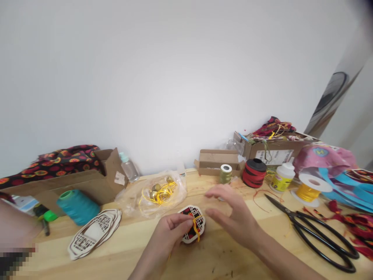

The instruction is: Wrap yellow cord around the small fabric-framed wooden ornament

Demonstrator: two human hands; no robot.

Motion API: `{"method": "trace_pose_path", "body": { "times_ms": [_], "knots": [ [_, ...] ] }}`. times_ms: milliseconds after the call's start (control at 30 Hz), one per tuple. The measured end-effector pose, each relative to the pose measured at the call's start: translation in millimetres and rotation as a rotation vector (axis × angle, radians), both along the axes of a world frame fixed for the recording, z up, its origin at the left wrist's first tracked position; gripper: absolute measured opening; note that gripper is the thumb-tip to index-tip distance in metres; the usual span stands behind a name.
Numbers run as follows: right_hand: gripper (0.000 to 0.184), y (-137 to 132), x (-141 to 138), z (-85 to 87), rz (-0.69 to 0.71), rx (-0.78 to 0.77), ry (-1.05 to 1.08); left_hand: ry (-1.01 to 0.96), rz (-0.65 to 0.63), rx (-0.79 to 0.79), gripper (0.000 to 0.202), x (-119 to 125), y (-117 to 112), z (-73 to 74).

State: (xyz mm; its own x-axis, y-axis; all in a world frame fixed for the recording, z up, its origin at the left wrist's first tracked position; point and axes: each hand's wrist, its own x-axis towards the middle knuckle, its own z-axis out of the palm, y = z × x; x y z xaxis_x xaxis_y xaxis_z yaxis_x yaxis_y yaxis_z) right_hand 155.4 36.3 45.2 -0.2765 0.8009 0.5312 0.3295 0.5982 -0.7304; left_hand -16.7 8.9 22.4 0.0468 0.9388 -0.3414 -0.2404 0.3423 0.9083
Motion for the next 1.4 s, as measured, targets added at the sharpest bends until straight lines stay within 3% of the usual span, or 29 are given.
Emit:
{"method": "trace_pose_path", "body": {
  "times_ms": [133,267,433,567,733,833,1000,1133,1233,1400],
  "knots": [
    [0.013,0.0,-12.5,-17.0,0.139,-0.278,-0.098,0.040,0.017,0.032,0.014,1.6,-1.6,5.6],
    [0.025,5.4,-13.0,-30.4,0.221,-0.664,0.108,0.158,0.041,0.057,0.015,-0.8,-0.1,4.7],
    [0.029,5.1,-7.3,-26.6,0.394,-1.007,0.364,0.264,0.019,0.138,0.014,-4.0,1.3,1.4],
    [0.018,3.3,-5.8,-21.8,0.505,-1.277,0.555,0.324,0.045,0.165,0.013,-4.8,1.3,2.2],
    [0.023,9.4,-2.2,-27.9,0.724,-1.525,0.814,0.337,0.083,0.162,0.012,-3.6,2.4,3.4],
    [0.020,11.5,-1.1,-30.4,0.697,-1.515,0.907,0.307,0.079,0.134,0.015,-2.7,3.0,3.7],
    [0.032,4.6,-7.0,-26.5,0.622,-1.391,0.828,0.275,0.022,0.132,0.018,-2.2,2.2,1.1],
    [0.042,-4.7,-13.6,-19.8,0.532,-1.257,0.649,0.299,-0.010,0.136,0.019,-1.7,1.3,-1.6],
    [0.049,-10.1,-18.6,-18.0,0.546,-1.196,0.458,0.287,-0.025,0.117,0.018,-1.2,0.7,-1.7],
    [0.051,-13.4,-26.8,-30.7,0.591,-1.018,0.337,0.252,-0.039,0.115,0.014,-0.5,-1.7,0.7]
  ]
}}
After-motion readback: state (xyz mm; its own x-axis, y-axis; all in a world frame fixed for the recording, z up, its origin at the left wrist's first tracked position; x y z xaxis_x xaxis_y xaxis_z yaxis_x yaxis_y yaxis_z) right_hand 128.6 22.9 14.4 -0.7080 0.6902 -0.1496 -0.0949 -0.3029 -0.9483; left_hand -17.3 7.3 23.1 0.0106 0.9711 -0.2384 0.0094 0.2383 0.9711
